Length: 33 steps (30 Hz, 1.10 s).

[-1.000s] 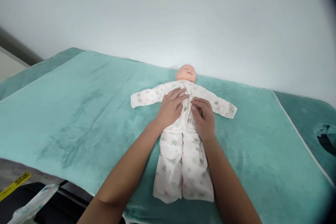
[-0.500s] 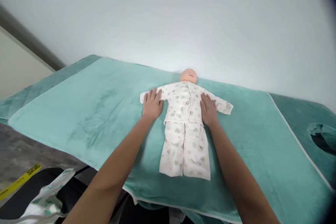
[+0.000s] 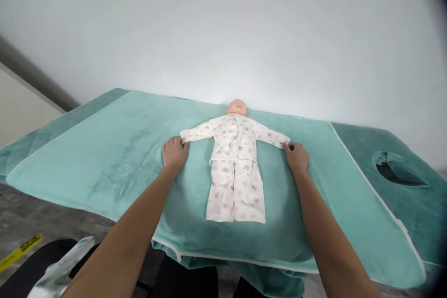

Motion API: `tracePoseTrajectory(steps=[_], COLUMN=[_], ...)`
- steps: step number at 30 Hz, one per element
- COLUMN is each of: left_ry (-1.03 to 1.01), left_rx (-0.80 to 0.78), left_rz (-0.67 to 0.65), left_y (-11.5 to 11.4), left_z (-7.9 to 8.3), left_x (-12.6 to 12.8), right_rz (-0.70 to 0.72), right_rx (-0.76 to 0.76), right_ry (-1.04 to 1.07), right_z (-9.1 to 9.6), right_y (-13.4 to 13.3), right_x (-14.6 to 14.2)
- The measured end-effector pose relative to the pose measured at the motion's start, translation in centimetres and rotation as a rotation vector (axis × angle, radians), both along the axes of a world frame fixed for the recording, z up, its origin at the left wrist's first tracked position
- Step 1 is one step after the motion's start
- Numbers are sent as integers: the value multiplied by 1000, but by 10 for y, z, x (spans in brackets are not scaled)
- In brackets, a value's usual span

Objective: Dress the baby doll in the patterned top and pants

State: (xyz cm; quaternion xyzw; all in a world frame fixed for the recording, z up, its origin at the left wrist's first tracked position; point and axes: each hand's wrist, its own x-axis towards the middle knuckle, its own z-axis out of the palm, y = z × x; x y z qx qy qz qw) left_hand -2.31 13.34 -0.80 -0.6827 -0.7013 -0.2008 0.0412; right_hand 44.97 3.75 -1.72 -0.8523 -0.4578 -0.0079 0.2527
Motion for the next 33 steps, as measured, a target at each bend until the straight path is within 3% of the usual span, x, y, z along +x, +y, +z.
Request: tracePoseTrajectory(steps=[6, 17, 25, 30, 33], left_ry=[120, 79, -35, 9, 2], left_rx=[-18, -15, 55, 42, 47], left_rz=[38, 69, 130, 150, 80], left_y=[8, 17, 30, 23, 10], left_z=[-3, 4, -6, -1, 5], left_x=[6, 12, 3, 6, 7], right_rz=[-13, -105, -147, -126, -53], right_rx=[-163, -120, -79, -50, -25], right_ry=[36, 33, -10, -37, -62], right_z=[0, 6, 10, 18, 24], right_y=[16, 23, 18, 9, 0], right_x=[8, 8, -1, -16, -27])
